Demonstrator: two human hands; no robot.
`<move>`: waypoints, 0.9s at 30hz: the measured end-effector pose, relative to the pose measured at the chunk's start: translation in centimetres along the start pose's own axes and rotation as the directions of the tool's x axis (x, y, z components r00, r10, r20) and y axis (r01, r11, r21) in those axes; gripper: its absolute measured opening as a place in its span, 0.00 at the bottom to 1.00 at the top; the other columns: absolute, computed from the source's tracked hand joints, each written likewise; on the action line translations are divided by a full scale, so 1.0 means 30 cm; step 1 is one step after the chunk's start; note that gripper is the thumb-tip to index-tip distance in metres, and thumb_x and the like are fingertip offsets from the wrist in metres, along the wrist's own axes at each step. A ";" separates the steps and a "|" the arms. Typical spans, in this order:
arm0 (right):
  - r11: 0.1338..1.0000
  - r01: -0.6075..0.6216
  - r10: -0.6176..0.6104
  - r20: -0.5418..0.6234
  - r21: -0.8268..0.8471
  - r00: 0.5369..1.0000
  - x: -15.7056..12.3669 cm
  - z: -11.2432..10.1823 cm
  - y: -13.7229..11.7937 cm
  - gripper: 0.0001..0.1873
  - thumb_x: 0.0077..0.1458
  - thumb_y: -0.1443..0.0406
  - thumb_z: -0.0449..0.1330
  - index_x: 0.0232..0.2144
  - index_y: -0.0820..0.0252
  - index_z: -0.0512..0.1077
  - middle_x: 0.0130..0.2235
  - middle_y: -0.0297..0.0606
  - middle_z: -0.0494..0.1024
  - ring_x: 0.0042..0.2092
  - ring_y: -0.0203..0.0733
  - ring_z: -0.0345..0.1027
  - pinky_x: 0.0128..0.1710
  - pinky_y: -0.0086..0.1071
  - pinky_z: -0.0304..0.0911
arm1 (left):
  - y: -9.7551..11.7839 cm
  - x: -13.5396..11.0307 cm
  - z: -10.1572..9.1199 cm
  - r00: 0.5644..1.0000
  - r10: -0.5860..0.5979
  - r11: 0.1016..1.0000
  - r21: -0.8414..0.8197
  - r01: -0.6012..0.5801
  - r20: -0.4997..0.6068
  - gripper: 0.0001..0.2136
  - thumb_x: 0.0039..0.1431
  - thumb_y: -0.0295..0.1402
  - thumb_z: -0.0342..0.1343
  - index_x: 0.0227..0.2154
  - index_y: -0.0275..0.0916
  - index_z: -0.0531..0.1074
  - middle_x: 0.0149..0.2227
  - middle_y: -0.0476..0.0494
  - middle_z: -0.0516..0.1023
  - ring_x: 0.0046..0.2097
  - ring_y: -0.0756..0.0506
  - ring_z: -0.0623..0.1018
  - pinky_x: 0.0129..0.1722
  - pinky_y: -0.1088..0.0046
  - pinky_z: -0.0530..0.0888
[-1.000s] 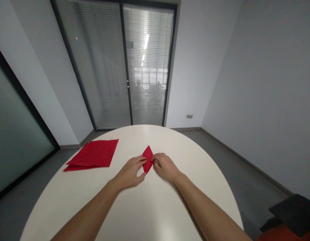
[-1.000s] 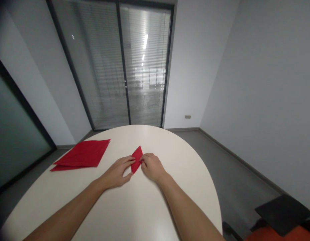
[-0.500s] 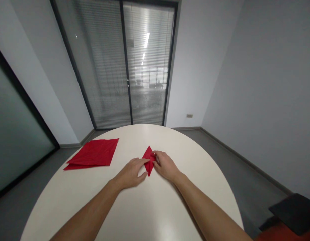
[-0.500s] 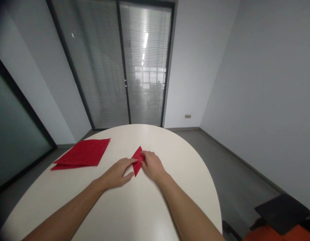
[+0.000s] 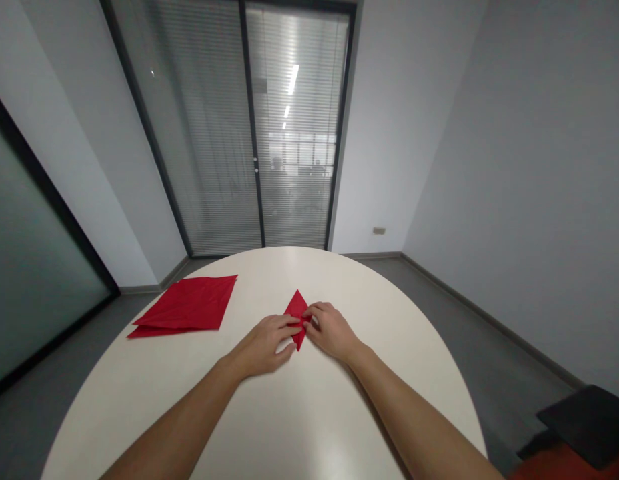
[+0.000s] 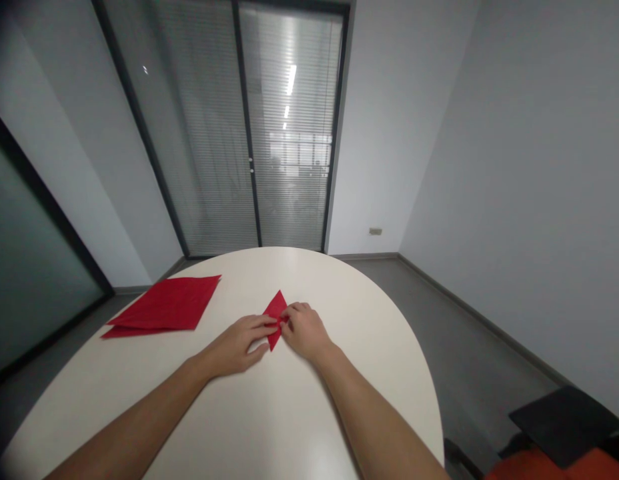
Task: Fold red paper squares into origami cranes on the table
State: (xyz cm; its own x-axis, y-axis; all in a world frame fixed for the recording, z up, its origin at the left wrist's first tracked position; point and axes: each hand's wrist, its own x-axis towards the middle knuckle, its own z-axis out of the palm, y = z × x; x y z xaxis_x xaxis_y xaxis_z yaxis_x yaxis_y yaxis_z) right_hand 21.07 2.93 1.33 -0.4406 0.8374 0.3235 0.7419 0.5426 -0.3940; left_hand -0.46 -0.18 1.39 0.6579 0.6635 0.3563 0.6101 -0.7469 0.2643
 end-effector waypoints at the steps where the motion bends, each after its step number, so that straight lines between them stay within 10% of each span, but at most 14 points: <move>1: 1.000 -0.002 0.002 0.006 -0.001 1.000 0.000 -0.002 0.000 0.10 0.60 0.68 0.59 0.43 0.60 0.76 0.46 0.43 0.78 0.51 0.45 0.67 0.53 0.35 0.59 | 0.000 0.001 -0.002 1.000 0.014 1.000 0.003 -0.014 0.004 0.18 0.63 0.30 0.53 0.55 0.43 0.73 0.57 0.40 0.75 0.59 0.40 0.72 0.61 0.58 0.67; 13: 1.000 0.012 -0.012 0.042 -0.005 0.999 -0.005 -0.009 0.008 0.15 0.60 0.66 0.58 0.47 0.60 0.76 0.49 0.45 0.77 0.53 0.47 0.67 0.55 0.38 0.60 | -0.032 -0.007 0.031 0.999 0.018 0.999 -0.030 -0.019 -0.046 0.18 0.61 0.26 0.52 0.52 0.44 0.76 0.55 0.45 0.78 0.59 0.42 0.73 0.61 0.59 0.69; 27: 0.998 0.051 -0.054 0.205 0.023 0.977 -0.027 -0.024 0.016 0.45 0.48 0.47 0.66 0.61 0.68 0.67 0.62 0.57 0.65 0.64 0.59 0.57 0.64 0.48 0.51 | -0.025 -0.011 0.026 0.999 -0.018 0.999 -0.047 0.017 -0.030 0.18 0.63 0.26 0.51 0.54 0.43 0.74 0.55 0.45 0.78 0.60 0.42 0.72 0.62 0.58 0.68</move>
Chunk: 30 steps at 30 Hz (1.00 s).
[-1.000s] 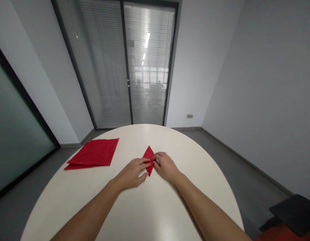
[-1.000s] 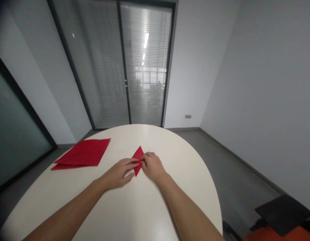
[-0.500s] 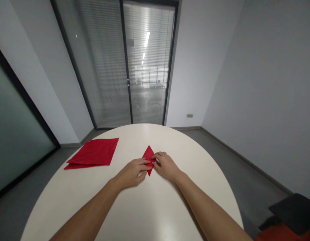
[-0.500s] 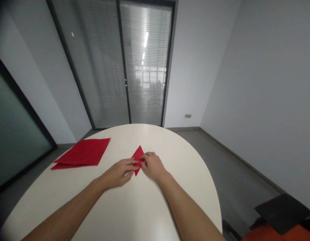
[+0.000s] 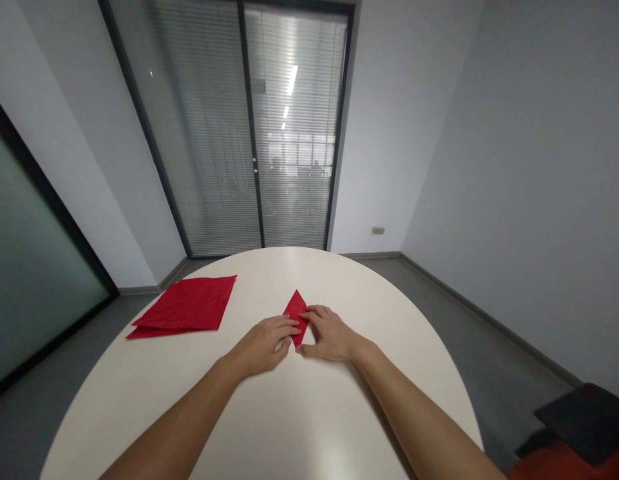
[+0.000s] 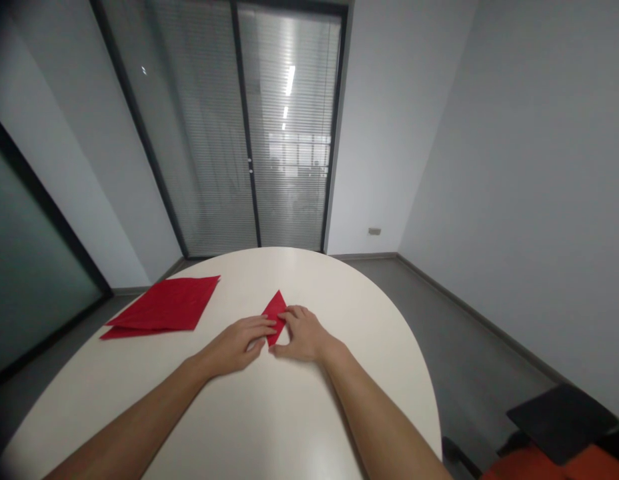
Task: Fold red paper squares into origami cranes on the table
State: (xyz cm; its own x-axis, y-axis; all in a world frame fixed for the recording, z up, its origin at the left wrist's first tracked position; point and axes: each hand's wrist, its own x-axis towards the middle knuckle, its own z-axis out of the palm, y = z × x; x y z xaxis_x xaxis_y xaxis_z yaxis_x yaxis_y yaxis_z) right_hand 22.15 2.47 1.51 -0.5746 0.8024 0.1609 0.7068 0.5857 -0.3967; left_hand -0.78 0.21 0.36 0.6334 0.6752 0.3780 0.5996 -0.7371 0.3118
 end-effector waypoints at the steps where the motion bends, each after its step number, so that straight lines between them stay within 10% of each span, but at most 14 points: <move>1: 1.000 0.013 -0.013 -0.013 -0.002 1.000 0.000 0.001 0.005 0.42 0.51 0.48 0.65 0.61 0.68 0.67 0.62 0.56 0.66 0.63 0.58 0.58 0.64 0.47 0.52 | 0.000 0.000 -0.001 1.000 0.002 1.000 -0.001 -0.002 0.001 0.18 0.63 0.26 0.51 0.54 0.44 0.74 0.55 0.46 0.78 0.61 0.42 0.72 0.62 0.58 0.68; 13: 0.999 -0.031 0.034 -0.214 0.020 0.976 0.051 0.018 0.049 0.12 0.62 0.66 0.57 0.43 0.56 0.80 0.46 0.40 0.80 0.49 0.44 0.69 0.52 0.34 0.61 | -0.010 0.003 0.007 0.999 0.035 0.999 0.015 -0.035 -0.025 0.17 0.61 0.26 0.53 0.50 0.46 0.78 0.55 0.47 0.78 0.59 0.42 0.74 0.60 0.59 0.71; 20: 0.962 -0.271 0.267 -0.342 0.037 0.901 0.073 0.020 0.083 0.09 0.59 0.66 0.59 0.35 0.55 0.80 0.43 0.40 0.79 0.47 0.45 0.69 0.48 0.34 0.60 | -0.006 0.003 -0.001 1.000 0.025 0.999 0.034 -0.025 -0.005 0.15 0.62 0.27 0.54 0.48 0.45 0.79 0.55 0.45 0.78 0.58 0.41 0.74 0.59 0.59 0.71; 30: 0.995 -0.098 0.102 -0.209 0.030 0.973 0.048 0.016 0.017 0.14 0.61 0.67 0.57 0.47 0.59 0.78 0.47 0.42 0.79 0.51 0.45 0.68 0.53 0.35 0.60 | 0.006 0.012 0.008 0.996 -0.052 0.998 -0.042 0.049 -0.067 0.13 0.66 0.31 0.51 0.50 0.44 0.76 0.53 0.44 0.79 0.54 0.43 0.76 0.58 0.61 0.71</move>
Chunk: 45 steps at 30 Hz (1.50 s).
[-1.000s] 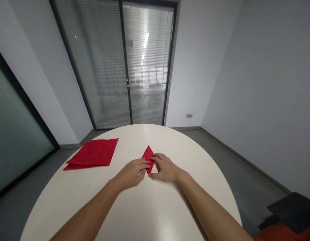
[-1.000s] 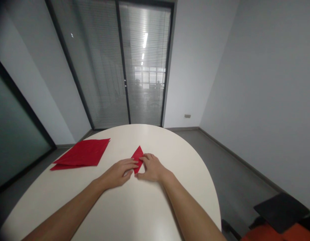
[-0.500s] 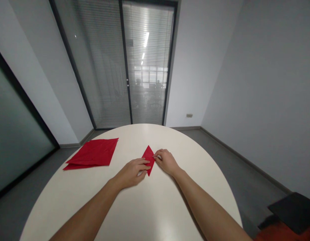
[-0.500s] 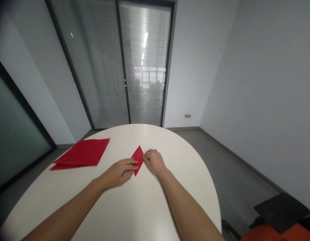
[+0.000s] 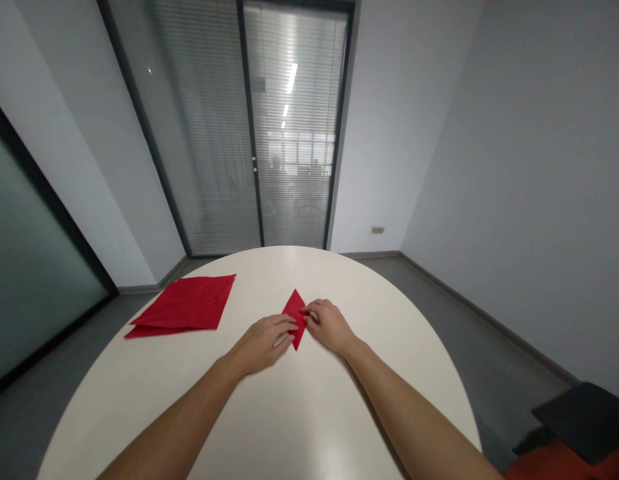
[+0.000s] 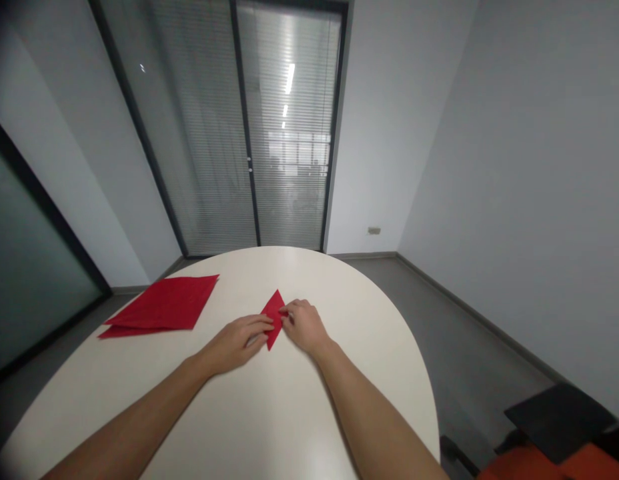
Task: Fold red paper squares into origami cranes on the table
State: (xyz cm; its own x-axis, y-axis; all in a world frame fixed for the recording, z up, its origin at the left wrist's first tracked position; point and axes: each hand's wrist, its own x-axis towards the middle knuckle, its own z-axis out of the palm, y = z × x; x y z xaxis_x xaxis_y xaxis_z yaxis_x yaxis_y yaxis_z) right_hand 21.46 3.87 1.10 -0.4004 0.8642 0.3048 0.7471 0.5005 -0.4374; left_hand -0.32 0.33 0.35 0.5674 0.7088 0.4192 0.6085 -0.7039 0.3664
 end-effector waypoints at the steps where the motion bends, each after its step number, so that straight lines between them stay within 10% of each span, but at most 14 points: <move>1: 1.000 0.004 -0.004 0.014 -0.014 1.000 -0.001 0.000 -0.004 0.15 0.61 0.67 0.57 0.48 0.59 0.78 0.47 0.43 0.79 0.51 0.46 0.68 0.53 0.35 0.59 | 0.004 0.003 0.000 1.000 -0.018 1.000 -0.011 0.018 -0.012 0.13 0.66 0.31 0.51 0.50 0.44 0.76 0.52 0.44 0.79 0.53 0.43 0.77 0.57 0.62 0.72; 12: 0.996 0.026 -0.025 0.003 -0.086 1.000 -0.022 -0.018 -0.064 0.15 0.61 0.55 0.59 0.40 0.60 0.77 0.38 0.42 0.78 0.43 0.46 0.68 0.44 0.35 0.59 | -0.015 0.010 0.034 0.978 -0.172 0.985 -0.020 0.171 -0.114 0.17 0.66 0.35 0.54 0.56 0.40 0.69 0.54 0.38 0.76 0.56 0.40 0.74 0.58 0.58 0.71; 29: 0.999 0.043 -0.042 0.044 -0.024 0.998 -0.020 -0.037 -0.068 0.13 0.53 0.71 0.56 0.39 0.57 0.77 0.38 0.39 0.80 0.47 0.46 0.68 0.48 0.34 0.59 | 0.009 0.017 0.016 0.963 -0.232 0.972 -0.058 0.226 -0.140 0.13 0.64 0.32 0.52 0.51 0.41 0.70 0.50 0.40 0.77 0.52 0.40 0.77 0.54 0.60 0.73; 45: 0.984 -0.176 0.176 0.010 0.010 0.984 -0.019 -0.029 -0.062 0.09 0.63 0.65 0.51 0.44 0.56 0.69 0.36 0.37 0.80 0.34 0.41 0.70 0.33 0.30 0.53 | 0.004 0.016 0.016 0.953 -0.261 0.964 -0.090 0.249 -0.152 0.17 0.56 0.22 0.52 0.48 0.42 0.71 0.49 0.43 0.79 0.50 0.42 0.79 0.52 0.63 0.75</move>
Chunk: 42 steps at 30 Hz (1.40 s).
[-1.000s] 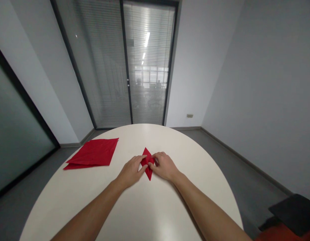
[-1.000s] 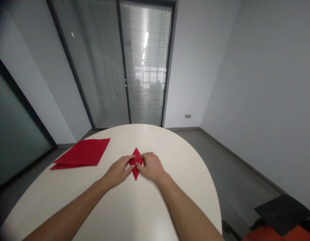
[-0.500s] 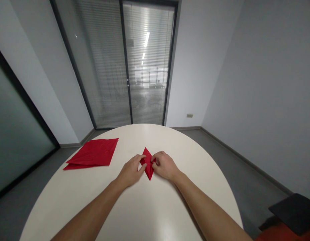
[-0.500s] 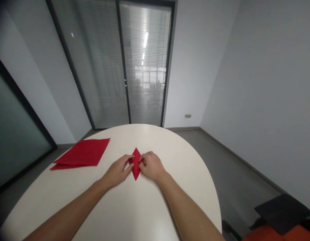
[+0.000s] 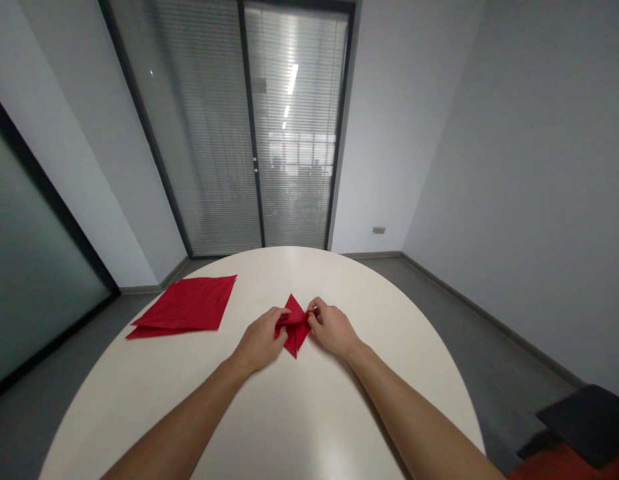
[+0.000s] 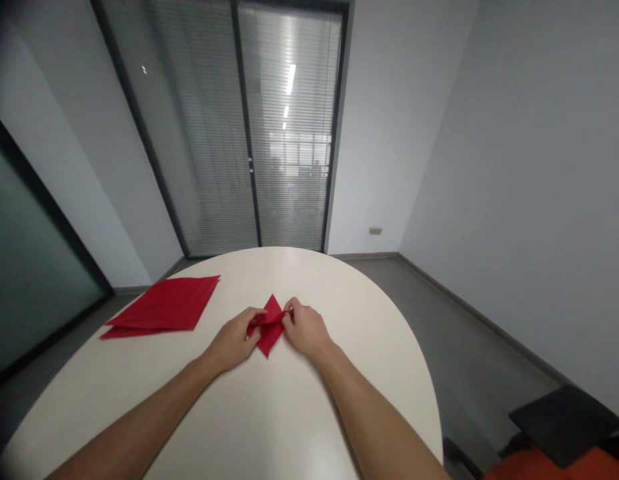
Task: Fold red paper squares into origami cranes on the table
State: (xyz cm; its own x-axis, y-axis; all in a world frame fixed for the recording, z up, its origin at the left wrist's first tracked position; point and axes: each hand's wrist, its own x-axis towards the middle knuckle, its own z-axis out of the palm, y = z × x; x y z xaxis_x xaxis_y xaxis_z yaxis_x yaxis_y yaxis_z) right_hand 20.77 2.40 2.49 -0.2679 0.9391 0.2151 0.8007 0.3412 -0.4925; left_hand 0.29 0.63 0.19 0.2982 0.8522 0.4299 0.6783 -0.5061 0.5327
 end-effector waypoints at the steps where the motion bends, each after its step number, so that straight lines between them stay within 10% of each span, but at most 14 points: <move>1: 1.000 -0.002 0.002 -0.004 0.005 1.000 0.000 0.002 0.001 0.10 0.64 0.64 0.51 0.44 0.56 0.69 0.36 0.37 0.80 0.34 0.41 0.70 0.33 0.30 0.53 | -0.001 0.000 0.001 1.000 -0.002 1.000 -0.004 0.002 -0.008 0.16 0.57 0.23 0.52 0.47 0.42 0.71 0.48 0.43 0.79 0.49 0.42 0.79 0.51 0.63 0.75; 23: 1.000 0.023 -0.023 -0.062 -0.012 0.998 -0.002 0.018 0.001 0.06 0.62 0.61 0.55 0.39 0.55 0.68 0.32 0.35 0.78 0.31 0.39 0.67 0.30 0.29 0.49 | 0.005 0.010 -0.003 0.945 -0.271 0.955 0.070 0.287 -0.181 0.03 0.64 0.35 0.52 0.34 0.44 0.65 0.27 0.53 0.76 0.28 0.47 0.76 0.28 0.74 0.62; 42: 0.989 0.014 0.001 -0.097 0.148 0.995 0.000 0.048 -0.010 0.05 0.61 0.61 0.56 0.35 0.55 0.63 0.27 0.31 0.71 0.27 0.37 0.61 0.28 0.29 0.46 | 0.005 0.007 0.003 0.971 -0.195 0.978 0.044 0.202 -0.136 0.05 0.61 0.30 0.53 0.30 0.44 0.63 0.31 0.53 0.76 0.31 0.48 0.74 0.31 0.74 0.63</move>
State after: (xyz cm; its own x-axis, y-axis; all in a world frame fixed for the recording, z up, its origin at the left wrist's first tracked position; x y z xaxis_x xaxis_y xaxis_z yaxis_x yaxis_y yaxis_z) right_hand 19.76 2.35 1.41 -0.2142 0.9310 0.2954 0.7087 0.3563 -0.6089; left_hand 0.52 0.76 0.29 0.0667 0.9083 0.4129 0.7536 -0.3171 0.5759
